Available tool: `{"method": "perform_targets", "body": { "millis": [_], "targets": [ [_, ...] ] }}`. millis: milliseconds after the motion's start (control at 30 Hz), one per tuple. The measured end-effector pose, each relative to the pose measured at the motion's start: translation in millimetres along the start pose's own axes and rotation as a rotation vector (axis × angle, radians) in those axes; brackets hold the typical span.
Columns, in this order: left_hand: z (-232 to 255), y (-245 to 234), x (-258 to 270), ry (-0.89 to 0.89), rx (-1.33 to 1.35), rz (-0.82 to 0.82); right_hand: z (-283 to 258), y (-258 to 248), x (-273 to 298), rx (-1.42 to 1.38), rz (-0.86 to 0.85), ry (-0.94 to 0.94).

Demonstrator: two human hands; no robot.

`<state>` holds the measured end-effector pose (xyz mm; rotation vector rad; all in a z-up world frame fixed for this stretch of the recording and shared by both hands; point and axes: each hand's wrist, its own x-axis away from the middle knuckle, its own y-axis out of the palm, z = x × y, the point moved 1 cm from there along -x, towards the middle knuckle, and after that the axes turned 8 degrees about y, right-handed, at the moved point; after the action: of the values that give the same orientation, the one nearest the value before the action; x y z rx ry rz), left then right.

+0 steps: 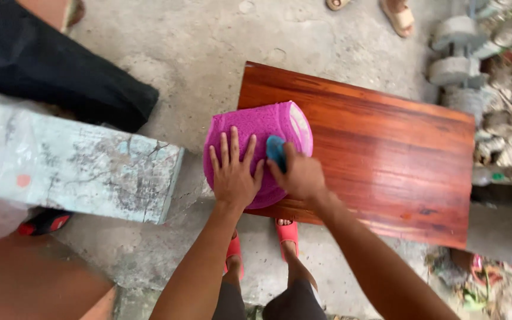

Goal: Scrubbing a purple pet mat with a blue brush on a wooden table.

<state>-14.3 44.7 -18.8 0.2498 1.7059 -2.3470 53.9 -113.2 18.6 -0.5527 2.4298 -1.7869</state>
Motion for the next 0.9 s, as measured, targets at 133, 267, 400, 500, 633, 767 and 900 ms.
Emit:
{"method": "perform_targets", "body": {
  "millis": [133,267,400,500,633,767,900],
  "targets": [
    [2.1,-6.7,-0.8,-0.035,-0.006,0.008,27.1,-20.0,-46.7,0.045,0.054,-0.095],
    [2.1,-3.8,1.9,-0.009,-0.003,0.032,61.2,-49.7,-74.1,0.113,0.008,0.054],
    [10.0,-10.7,8.0,0.053,0.004,0.03,80.8,-67.3,-45.9,-0.015,-0.031,-0.156],
    [33.3,-6.8,8.7,-0.036,-0.022,0.062,75.7,-50.3,-6.8,-0.012,-0.107,-0.326],
    [56.2,23.6,6.7,-0.2,-0.049,0.128,54.0,-35.0,7.3,-0.013,-0.192,-0.433],
    [64.0,27.8,3.8,-0.321,-0.097,0.051,61.3,-21.0,-16.6,0.01,-0.167,-0.553],
    [62.9,25.8,-2.2,-0.352,-0.154,-0.027,52.8,-37.3,-59.9,0.229,-0.214,-0.515]
  ]
}}
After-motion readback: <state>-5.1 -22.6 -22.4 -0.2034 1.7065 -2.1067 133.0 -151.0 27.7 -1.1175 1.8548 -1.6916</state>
